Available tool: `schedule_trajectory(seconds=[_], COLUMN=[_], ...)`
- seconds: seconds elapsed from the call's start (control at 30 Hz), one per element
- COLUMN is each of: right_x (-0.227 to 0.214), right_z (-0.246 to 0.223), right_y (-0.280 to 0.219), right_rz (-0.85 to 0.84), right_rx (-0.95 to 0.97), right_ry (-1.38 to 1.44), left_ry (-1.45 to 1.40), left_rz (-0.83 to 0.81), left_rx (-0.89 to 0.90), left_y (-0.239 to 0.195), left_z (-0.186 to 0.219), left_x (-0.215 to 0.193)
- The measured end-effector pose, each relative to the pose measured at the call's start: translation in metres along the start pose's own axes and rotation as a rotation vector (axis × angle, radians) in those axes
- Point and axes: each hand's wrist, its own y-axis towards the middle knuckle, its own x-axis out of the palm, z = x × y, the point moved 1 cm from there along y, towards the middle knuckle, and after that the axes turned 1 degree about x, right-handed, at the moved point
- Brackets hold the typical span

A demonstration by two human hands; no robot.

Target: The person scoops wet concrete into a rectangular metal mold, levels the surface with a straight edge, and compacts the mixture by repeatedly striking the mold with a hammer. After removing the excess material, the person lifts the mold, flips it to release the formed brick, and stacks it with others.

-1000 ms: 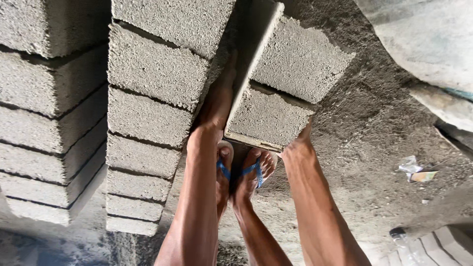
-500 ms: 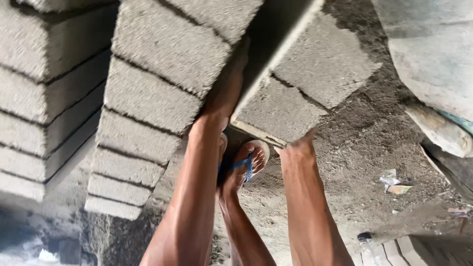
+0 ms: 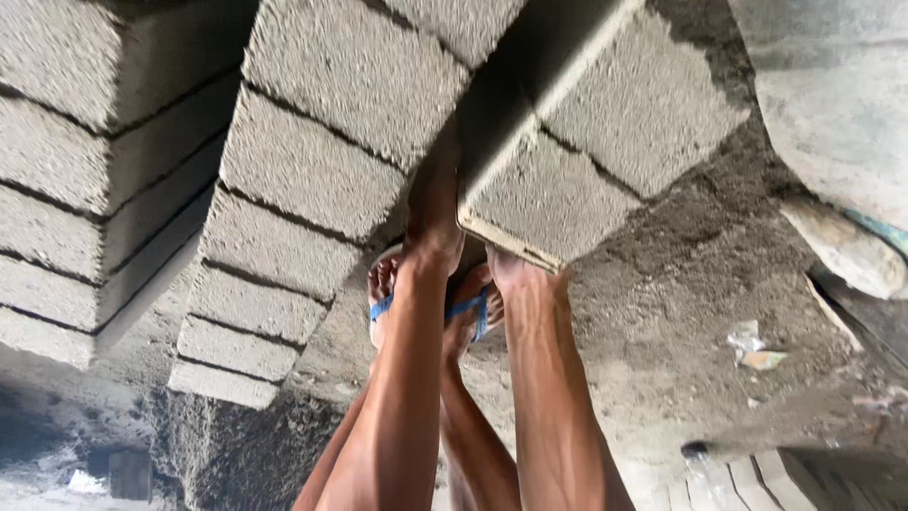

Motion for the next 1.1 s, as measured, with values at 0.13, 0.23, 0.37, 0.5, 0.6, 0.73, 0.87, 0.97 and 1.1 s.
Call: schedule_trajectory(seconds=[0.13, 0.23, 0.37, 0.5, 0.6, 0.73, 0.87, 0.97, 1.1], right_x=[-0.058, -0.169, -0.320, -0.357, -0.431, -0.495, -0.550, -0.556, -0.555], right_z=[-0.003, -0.020, -0.068, -0.074, -0.121, -0.183, -0.282, -0.351, -0.442], right_y=[-0.056, -0.120, -0.198, -0.232, -0.257, -0.291, -0.354, -0.390, -0.456], right_rz=[0.144, -0.014, -0.284, -0.333, -0.380, -0.322, -0.432, -0.461, -0.477], right_rx=[0.070, 0.605, 1.053, 0.721, 0.475, 0.181, 0.072, -0.040, -0.104], right_ry=[0.323, 1.333, 1.803, 1.453, 1.187, 1.322, 1.335, 1.326, 1.265], left_ry=[0.112, 0.292, -0.269, -0.124, -0.308, -0.431, -0.395, -0.510, -0.546], left_rz=[-0.205, -0.309, -0.364, -0.262, -0.185, 0.293, 0.591, 0.715, 0.756], left_rx=[0.247, 0.240, -0.183, 0.047, 0.301, 0.370, 0.238, 0.166, 0.369], left_y=[-0.026, -0.133, -0.292, -0.369, -0.417, -0.466, -0.498, -0.535, -0.600], left_z=[-0.049, -0.032, -0.001, 0.034, 0.028, 0.016, -0.022, -0.046, -0.072], left_x=[-0.041, -0.085, -0.153, -0.204, -0.243, -0.327, -0.423, -0.505, -0.596])
